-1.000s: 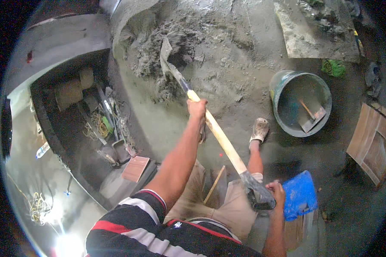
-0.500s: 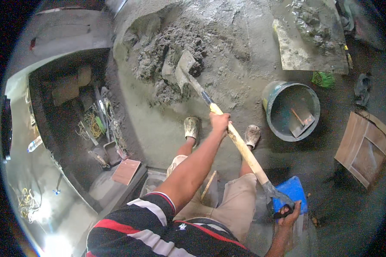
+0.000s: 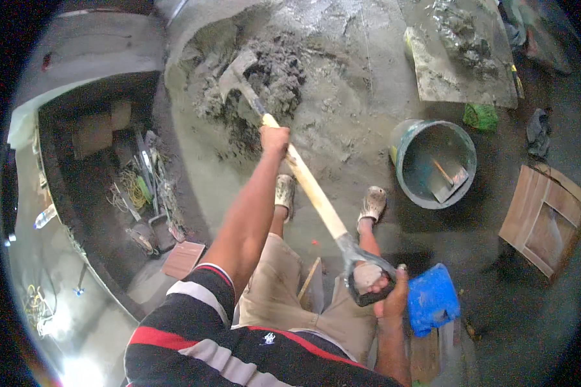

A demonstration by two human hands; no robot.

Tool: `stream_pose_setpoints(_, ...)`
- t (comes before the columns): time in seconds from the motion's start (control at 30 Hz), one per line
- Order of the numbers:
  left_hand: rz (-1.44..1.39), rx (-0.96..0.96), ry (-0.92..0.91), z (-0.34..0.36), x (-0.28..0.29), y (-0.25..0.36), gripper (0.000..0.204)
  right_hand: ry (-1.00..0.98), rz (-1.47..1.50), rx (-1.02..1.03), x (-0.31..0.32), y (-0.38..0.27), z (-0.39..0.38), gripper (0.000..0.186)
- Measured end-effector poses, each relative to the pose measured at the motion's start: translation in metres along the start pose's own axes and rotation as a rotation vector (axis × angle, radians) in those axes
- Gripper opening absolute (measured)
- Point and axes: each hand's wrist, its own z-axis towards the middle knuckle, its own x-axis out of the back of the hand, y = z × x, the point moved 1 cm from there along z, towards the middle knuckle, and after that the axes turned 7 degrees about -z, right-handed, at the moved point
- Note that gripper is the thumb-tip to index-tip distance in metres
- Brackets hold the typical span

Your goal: The person mixes cement with a shovel and applies it to a wall structure using a trowel.

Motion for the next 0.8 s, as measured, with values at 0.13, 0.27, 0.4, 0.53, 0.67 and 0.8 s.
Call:
stream_pose_setpoints(0.13,0.145,-0.033,0.001,-0.144,-0.067,-0.039,0.052,0.296,0.019,-0.004,0.147,-0.002,-0.035,0.039)
stream_pose_setpoints(0.27,0.052,0.122,-0.059,-0.193,-0.069,-0.074,0.057,0.353,-0.031,0.188,0.151,-0.030,-0.072,0.039)
stream_pose_setpoints(0.4,-0.074,0.079,-0.095,-0.193,-0.069,-0.052,0.060,0.352,-0.052,0.306,0.179,-0.025,-0.078,0.042)
stream_pose_setpoints(0.53,-0.090,-0.120,-0.099,-0.124,-0.054,-0.006,0.062,0.100,0.064,0.025,0.121,-0.021,-0.028,0.051)
stream_pose_setpoints(0.67,0.292,0.021,-0.085,0.031,-0.025,0.025,0.054,-0.155,0.145,-0.095,-0.003,0.019,-0.010,0.052)
stream_pose_setpoints(0.8,0.154,-0.052,-0.217,-0.060,-0.077,-0.024,0.055,0.034,0.144,-0.134,0.071,0.024,-0.024,0.046)
